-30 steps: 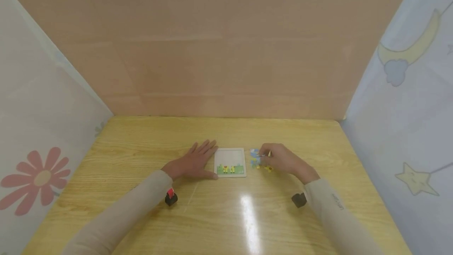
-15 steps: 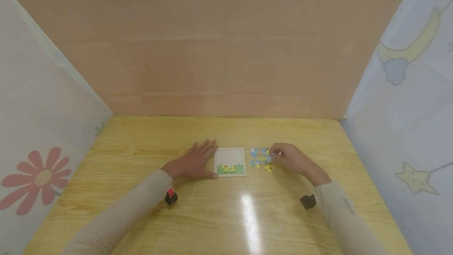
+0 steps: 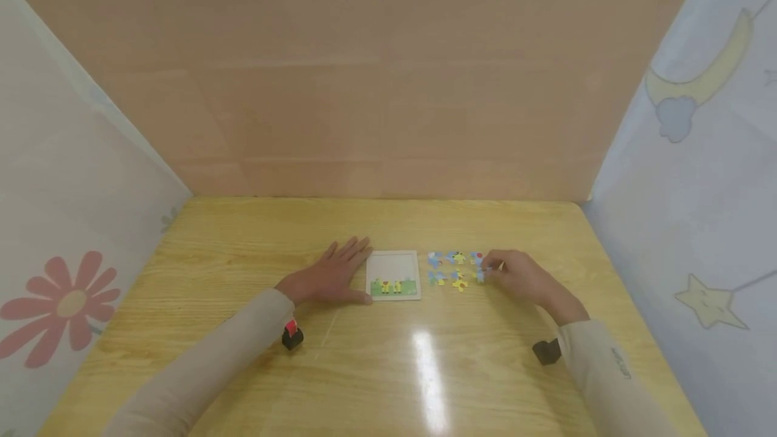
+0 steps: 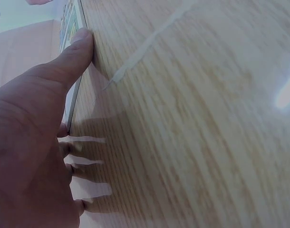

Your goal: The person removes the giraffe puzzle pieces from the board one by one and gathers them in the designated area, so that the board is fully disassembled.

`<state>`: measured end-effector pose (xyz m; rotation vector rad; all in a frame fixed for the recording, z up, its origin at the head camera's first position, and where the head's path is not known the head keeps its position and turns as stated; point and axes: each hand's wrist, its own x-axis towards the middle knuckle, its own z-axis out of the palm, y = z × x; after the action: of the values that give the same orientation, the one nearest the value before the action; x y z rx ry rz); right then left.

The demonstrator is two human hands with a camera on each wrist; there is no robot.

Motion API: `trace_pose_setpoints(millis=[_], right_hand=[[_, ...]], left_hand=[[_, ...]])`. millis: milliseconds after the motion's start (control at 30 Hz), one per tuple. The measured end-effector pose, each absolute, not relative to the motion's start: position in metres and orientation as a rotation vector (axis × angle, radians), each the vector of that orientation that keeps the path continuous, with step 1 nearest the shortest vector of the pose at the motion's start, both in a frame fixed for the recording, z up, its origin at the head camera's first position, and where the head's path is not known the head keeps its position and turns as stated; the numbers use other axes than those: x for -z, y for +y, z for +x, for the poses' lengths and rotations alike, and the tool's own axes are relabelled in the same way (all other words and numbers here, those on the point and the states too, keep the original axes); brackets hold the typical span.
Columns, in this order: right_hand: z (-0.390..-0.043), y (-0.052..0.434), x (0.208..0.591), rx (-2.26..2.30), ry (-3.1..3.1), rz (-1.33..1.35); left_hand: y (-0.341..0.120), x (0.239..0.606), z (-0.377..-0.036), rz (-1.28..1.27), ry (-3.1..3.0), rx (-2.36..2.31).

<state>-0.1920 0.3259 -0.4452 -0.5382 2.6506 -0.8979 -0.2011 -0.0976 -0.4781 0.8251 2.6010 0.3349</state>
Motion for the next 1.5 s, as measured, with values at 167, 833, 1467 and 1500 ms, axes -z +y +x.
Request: trace_pose_setpoints(millis=[167,833,1467,1500], right_hand=[[-0.192,0.328,0.456,0.945,2.647,-0.556],[-0.197,0.325,0.475,0.951,2.708,-0.52],[-0.209,0.26,0.468,0.962,2.587,-0.679],[-0.21,0.256,0.468,0.966,2.577,-0.687]], left_hand=[[-0.099,0.477,-0.2,0.829,2.602,-0.344],[-0.097,0.475,-0.196,0.81,2.6,-0.363],[-0.097,0.479,-0.197,0.812,2.599,-0.375],[-0.097,0.48,-0.197,0.811,2.598,-0.368]])
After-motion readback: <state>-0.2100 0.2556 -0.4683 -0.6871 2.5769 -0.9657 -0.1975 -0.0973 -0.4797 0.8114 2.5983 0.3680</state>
